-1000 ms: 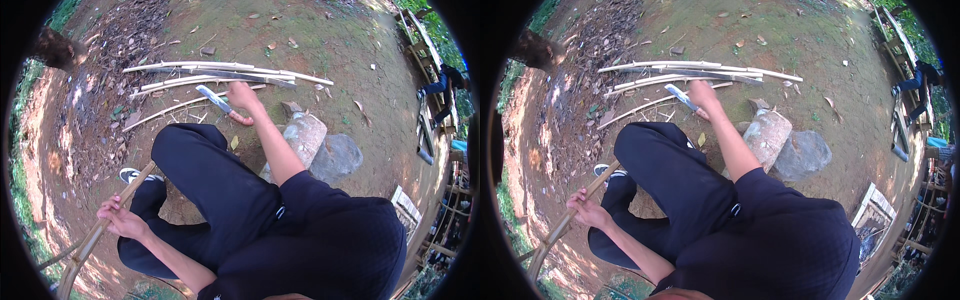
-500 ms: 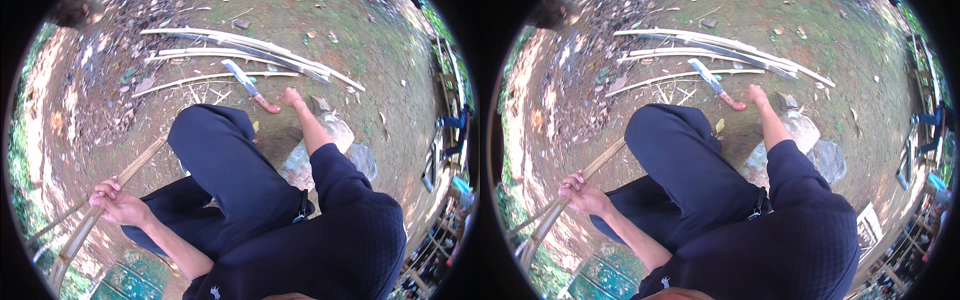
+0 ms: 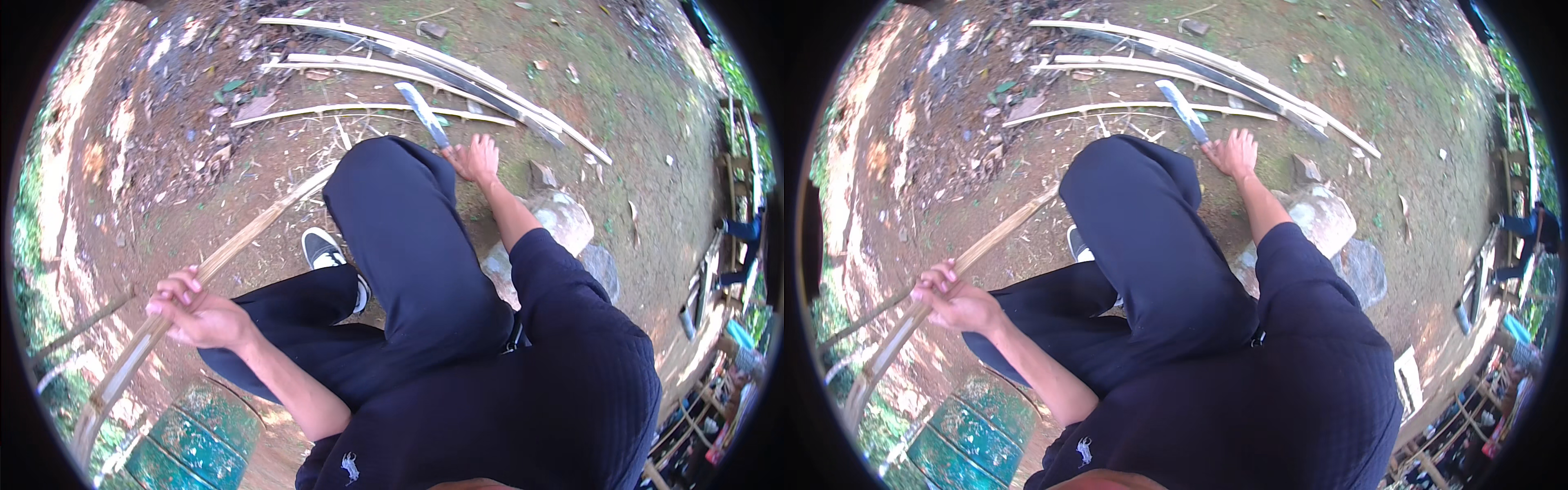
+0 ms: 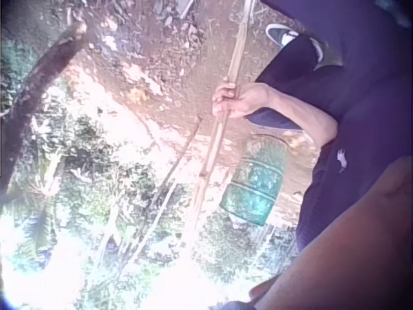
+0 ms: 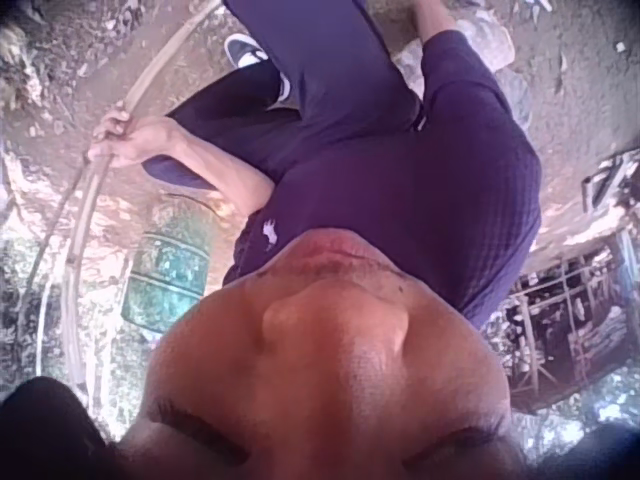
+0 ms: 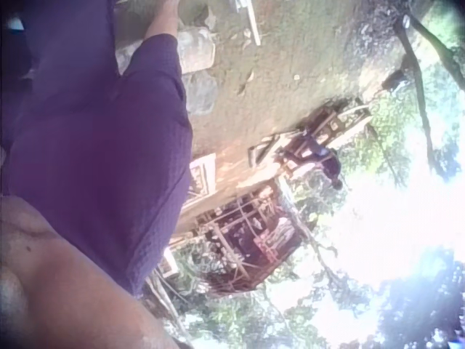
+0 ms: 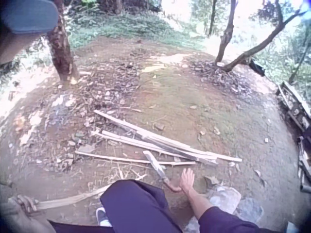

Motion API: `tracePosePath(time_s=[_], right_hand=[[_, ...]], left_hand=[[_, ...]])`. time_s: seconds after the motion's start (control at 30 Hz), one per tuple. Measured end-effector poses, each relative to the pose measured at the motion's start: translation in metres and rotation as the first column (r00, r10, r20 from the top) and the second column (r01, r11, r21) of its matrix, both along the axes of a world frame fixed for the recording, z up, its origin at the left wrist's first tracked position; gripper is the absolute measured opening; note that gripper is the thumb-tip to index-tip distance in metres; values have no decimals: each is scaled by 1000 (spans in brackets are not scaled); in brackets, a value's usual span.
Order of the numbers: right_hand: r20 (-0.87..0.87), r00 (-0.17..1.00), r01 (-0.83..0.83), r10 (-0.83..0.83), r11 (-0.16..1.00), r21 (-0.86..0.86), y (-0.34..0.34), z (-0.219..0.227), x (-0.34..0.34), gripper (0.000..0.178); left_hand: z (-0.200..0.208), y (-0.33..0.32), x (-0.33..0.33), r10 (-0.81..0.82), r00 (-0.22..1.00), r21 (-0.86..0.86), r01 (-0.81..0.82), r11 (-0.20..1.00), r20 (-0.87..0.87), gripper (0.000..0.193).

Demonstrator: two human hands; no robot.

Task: The person shaves a long piece of bamboo using a knife, pulling the blade toward them to remove thin strips.

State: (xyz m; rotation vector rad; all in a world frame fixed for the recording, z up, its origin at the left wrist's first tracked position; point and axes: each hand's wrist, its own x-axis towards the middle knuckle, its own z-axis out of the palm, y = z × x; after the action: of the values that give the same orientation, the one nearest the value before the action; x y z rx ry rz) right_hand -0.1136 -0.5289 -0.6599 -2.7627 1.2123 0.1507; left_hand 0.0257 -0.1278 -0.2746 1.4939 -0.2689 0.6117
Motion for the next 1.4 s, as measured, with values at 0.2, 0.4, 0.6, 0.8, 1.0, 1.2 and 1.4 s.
tracePosePath(time_s=[0.2, 0.4, 0.6, 0.8, 1.0, 1.2, 1.4], right_hand=[[-227, 649, 574, -726, 664, -480, -114, -44, -78, 48], [-466, 581, 757, -667, 653, 10, -141, -62, -130, 45], [-359, 682, 706, -638, 703, 91, -121, -46, -110, 28], [-501, 553, 574, -666, 740, -350, -148, -81, -135, 30], [-763, 598, 233, 246, 857, 460, -145, 14, -87, 16], [-377, 717, -384, 586, 784, 488, -93, 130, -89, 38], [-324, 727, -645, 605, 764, -21, -81, 175, -149, 58]], left_hand=[[3, -8, 1, 24, 1000, 1, -24, 1000, 3, 43], [3, -12, 3, -5, 1000, 27, 5, 1000, 9, 42], [6, -14, 0, -10, 1000, 36, 9, 999, 12, 40], [-7, -8, 8, -118, 993, -104, 116, 988, -14, 38], [-5, -6, 5, -98, 995, -91, 99, 991, 10, 37], [0, -16, -1, -103, 994, -113, 105, 988, 27, 36], [-1, -15, 0, -157, 986, -120, 162, 979, 53, 35]])
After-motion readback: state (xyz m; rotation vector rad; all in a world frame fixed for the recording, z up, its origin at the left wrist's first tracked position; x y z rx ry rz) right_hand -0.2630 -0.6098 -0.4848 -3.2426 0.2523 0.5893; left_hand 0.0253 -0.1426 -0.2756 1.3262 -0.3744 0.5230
